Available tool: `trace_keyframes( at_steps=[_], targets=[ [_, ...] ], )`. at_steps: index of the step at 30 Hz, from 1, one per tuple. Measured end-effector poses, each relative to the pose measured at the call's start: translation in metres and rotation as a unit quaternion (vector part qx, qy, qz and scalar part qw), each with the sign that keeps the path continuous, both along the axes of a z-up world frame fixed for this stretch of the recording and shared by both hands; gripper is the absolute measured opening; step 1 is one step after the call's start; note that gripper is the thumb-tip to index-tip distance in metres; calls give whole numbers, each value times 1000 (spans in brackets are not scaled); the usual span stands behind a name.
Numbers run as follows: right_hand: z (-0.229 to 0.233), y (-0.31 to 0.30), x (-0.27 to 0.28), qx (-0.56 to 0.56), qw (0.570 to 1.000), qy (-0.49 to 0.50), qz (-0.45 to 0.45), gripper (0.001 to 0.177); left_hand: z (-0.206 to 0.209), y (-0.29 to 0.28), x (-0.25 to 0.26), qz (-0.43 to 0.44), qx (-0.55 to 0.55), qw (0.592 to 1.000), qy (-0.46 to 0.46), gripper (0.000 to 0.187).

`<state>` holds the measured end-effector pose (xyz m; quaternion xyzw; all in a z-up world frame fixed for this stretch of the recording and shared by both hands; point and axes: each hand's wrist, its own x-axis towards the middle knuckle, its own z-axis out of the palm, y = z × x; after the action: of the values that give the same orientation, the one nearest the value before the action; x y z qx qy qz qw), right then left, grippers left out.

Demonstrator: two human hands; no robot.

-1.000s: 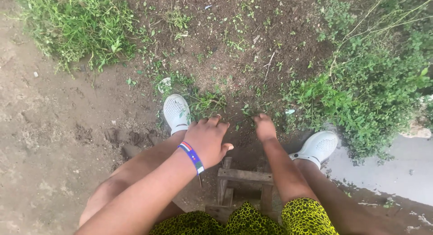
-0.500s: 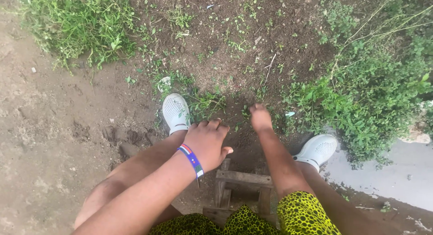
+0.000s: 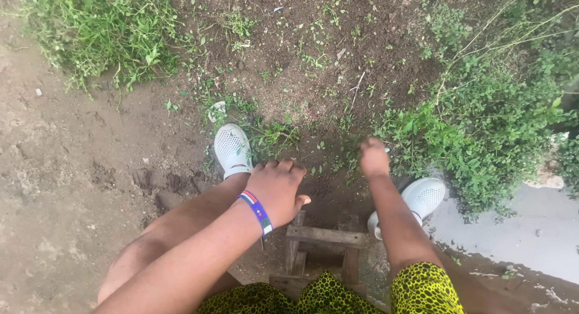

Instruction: The person is picking weeds and small plants from the soil by hand while sitting on a stool.

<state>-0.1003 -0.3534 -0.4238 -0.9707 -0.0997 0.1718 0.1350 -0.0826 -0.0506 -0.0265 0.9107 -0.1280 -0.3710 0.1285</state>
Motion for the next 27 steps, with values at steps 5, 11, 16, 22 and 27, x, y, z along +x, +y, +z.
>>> trace_keyframes(
  at_steps=[5, 11, 16, 22, 27],
  targets=[
    [23, -13, 49, -15, 995, -67, -77, 24, 1, -3, -1, -6, 3, 1000, -3, 59],
    [3, -14, 52, -66, 991, 20, -114, 29, -1, -3, 1, -11, 9, 1000, 14, 59],
    [13, -1, 27, -59, 989, 74, -116, 27, 3, -5, 7, -23, 13, 999, 39, 56],
    [98, 52, -10, -56, 993, 47, -96, 42, 9, -9, 11, -22, -2, 999, 27, 54],
    [36, 37, -55, -10, 993, 57, -107, 33, 9, -8, 7, -15, -15, 1000, 15, 53]
  ],
)
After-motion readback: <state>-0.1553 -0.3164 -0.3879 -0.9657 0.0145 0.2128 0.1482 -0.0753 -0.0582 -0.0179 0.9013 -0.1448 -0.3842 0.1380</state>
